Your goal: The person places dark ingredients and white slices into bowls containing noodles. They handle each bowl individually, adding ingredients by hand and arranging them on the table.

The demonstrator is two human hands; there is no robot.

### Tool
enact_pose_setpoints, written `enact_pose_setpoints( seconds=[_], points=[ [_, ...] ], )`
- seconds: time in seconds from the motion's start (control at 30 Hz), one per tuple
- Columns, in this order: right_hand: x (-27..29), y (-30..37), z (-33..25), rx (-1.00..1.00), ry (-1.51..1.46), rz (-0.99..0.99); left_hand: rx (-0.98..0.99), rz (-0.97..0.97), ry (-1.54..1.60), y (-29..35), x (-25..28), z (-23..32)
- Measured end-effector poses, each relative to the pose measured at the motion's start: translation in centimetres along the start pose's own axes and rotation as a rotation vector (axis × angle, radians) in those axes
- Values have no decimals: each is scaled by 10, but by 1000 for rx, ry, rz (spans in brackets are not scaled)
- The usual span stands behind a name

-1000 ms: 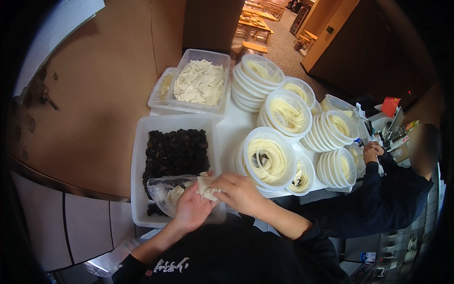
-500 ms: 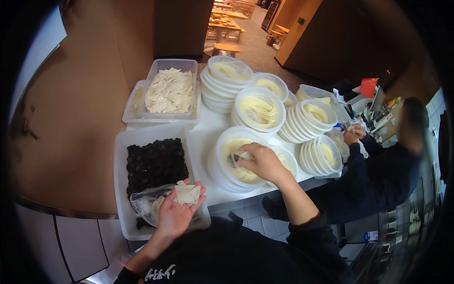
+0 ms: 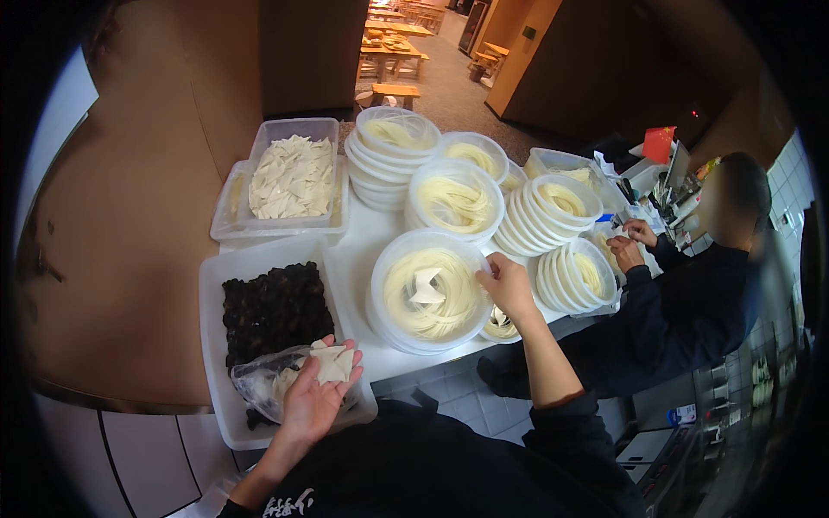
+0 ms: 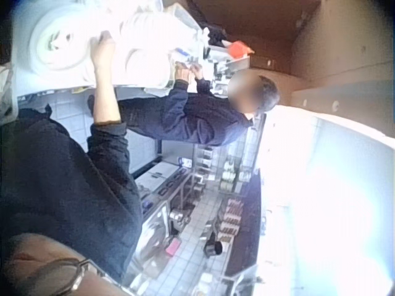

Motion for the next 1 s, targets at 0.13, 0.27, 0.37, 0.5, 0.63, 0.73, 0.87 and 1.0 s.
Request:
enact_pose_setpoints(
  seconds=[0.13, 0.27, 0.37, 0.5, 0.63, 0.73, 0.87, 1.0],
  points=[
    [26, 15, 20, -77, -206, 50, -13, 28, -38, -1, 2, 0],
    [62, 55, 77, -265, -660, 188, -34, 33, -19, -3, 7, 1],
    [78, 94, 131, -370, -693, 374, -15, -3, 96, -3, 8, 0],
    [69, 131, 200, -538, -484, 459, -6, -50, 134, -5, 7, -2],
    [33, 126, 225, -596, -433, 425, 21, -113, 145, -5, 1, -4],
    [56, 107, 154, -279, 124, 618, 54, -109, 182, -5, -2, -6],
    [61, 90, 30, -22, -316, 450, 43, -106, 166, -5, -6, -9],
    [-25, 108, -139, 563, -139, -163, 42, -103, 156, -6, -11, -15]
  ],
)
Point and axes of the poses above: each hand's wrist, its own y-axis away from the middle knuckle, its own x-axis out of the back of the hand, z = x × y, the point moved 8 cm from there along -y, towards the middle knuckle, and after that the axes turned 4 degrees about -z, right-handed, at the moved point
